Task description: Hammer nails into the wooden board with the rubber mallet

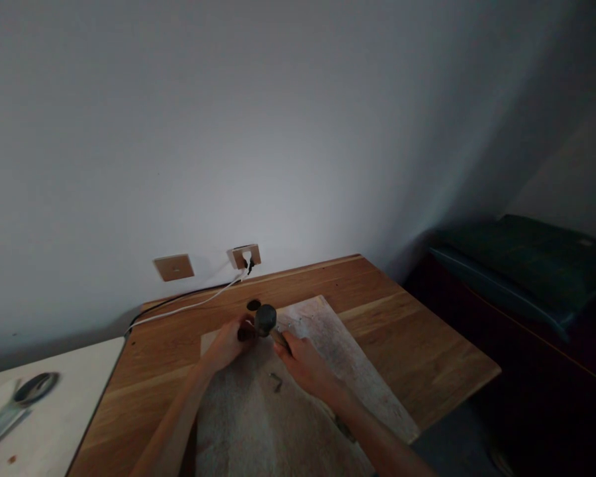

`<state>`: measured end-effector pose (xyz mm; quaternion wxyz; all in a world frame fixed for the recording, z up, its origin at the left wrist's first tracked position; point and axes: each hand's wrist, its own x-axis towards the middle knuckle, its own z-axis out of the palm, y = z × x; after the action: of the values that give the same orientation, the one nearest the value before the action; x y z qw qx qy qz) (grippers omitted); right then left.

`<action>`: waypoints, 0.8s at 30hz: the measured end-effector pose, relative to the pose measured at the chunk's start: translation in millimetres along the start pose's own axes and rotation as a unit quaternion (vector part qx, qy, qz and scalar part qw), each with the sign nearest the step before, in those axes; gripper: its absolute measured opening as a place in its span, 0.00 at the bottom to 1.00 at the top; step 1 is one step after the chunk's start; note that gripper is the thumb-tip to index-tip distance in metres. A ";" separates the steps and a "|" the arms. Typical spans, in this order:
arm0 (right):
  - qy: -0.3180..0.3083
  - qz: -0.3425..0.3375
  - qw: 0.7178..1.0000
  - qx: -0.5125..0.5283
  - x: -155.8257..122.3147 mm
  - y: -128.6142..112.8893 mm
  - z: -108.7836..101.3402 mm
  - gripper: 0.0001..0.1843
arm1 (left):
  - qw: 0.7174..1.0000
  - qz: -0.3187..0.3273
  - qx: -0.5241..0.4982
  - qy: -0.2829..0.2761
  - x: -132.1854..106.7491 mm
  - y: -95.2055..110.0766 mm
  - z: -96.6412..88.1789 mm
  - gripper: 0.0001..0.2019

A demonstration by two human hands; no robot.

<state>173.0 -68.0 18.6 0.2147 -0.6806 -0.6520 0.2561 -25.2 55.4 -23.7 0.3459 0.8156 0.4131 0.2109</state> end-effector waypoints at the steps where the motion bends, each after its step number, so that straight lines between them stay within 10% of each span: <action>1: 0.001 0.002 1.000 -0.002 -0.2 -1.2 0.2 0.13 | 1.000 0.003 -0.008 0.008 0.2 -2.4 1.0 0.15; 24: -0.017 -0.007 0.998 -0.067 -5.5 -11.1 5.4 0.18 | 0.999 0.008 -0.034 -0.002 -1.2 3.3 -3.2 0.23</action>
<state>160.9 -73.1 21.8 0.1590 -0.6845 -0.6761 0.2217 -26.2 54.2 -19.2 0.3723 0.8073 0.3983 0.2258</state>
